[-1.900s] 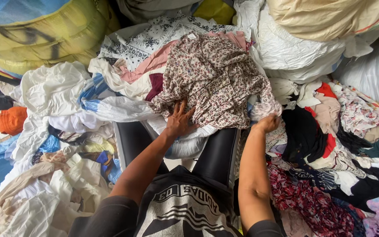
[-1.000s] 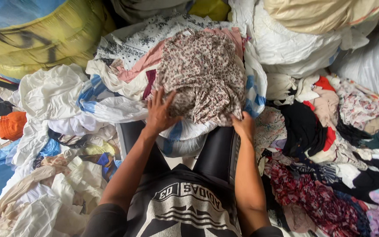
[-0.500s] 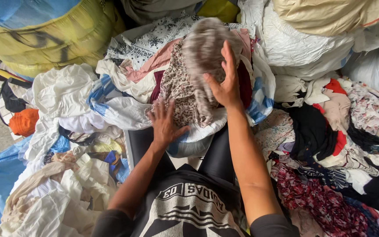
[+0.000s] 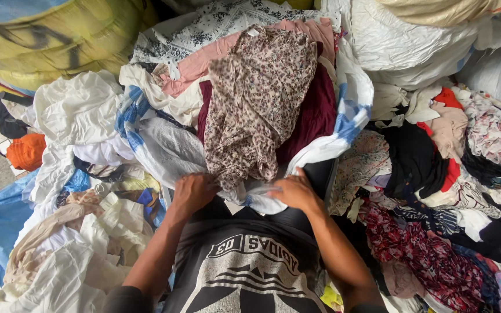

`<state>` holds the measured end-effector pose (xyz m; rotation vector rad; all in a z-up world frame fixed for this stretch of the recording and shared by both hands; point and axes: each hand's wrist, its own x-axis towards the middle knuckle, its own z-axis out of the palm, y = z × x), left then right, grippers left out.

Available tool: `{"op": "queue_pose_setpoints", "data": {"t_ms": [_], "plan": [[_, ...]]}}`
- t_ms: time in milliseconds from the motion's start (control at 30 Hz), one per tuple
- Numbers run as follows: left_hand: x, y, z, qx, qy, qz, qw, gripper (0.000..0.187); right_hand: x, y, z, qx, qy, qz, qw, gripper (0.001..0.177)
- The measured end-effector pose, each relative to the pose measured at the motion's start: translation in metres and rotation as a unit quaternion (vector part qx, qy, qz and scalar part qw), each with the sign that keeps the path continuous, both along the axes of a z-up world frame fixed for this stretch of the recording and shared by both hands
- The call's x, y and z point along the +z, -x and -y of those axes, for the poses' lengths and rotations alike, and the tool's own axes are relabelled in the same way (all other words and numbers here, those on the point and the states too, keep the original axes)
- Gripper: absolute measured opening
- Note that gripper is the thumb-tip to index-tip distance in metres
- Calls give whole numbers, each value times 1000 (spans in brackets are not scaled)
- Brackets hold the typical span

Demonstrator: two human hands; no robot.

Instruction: The person sorts through a large pile of clothes, picking up and shaking out individual items including a floral dress, a pink top, and a red patterned blouse.

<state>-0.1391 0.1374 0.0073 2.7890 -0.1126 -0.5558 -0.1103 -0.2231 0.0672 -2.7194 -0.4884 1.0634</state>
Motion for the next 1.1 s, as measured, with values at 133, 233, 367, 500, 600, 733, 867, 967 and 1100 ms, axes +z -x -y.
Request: {"op": "queue_pose_setpoints", "data": {"t_ms": [133, 233, 367, 500, 600, 733, 867, 967, 1100], "plan": [[50, -18, 21, -37, -64, -30, 997, 29, -32, -9, -7, -15, 30, -36, 999, 49], [13, -24, 34, -53, -7, -9, 999, 28, -28, -26, -20, -106, -5, 106, 989, 42], [63, -42, 54, -51, 154, -56, 985, 24, 18, -63, -45, -144, -156, 297, 931, 80], [163, -69, 67, -36, 422, -23, 906, 20, 234, -63, -102, -222, -66, 61, 971, 37], [153, -86, 77, 124, 643, -24, 755, 39, 73, -77, -59, -222, -236, 29, 946, 46], [195, -124, 86, 72, 639, 8, 766, 110, 68, -117, -40, -273, -385, 82, 878, 49], [155, -166, 105, -71, 259, 126, 955, 128, 30, -148, -32, -362, -380, 327, 786, 66], [95, -197, 106, -102, 76, 49, 991, 142, 28, -146, -55, -289, -251, 373, 845, 74], [65, -201, 123, -105, -78, -7, 991, 110, -178, -152, -46, -216, -77, 269, 935, 75]]}}
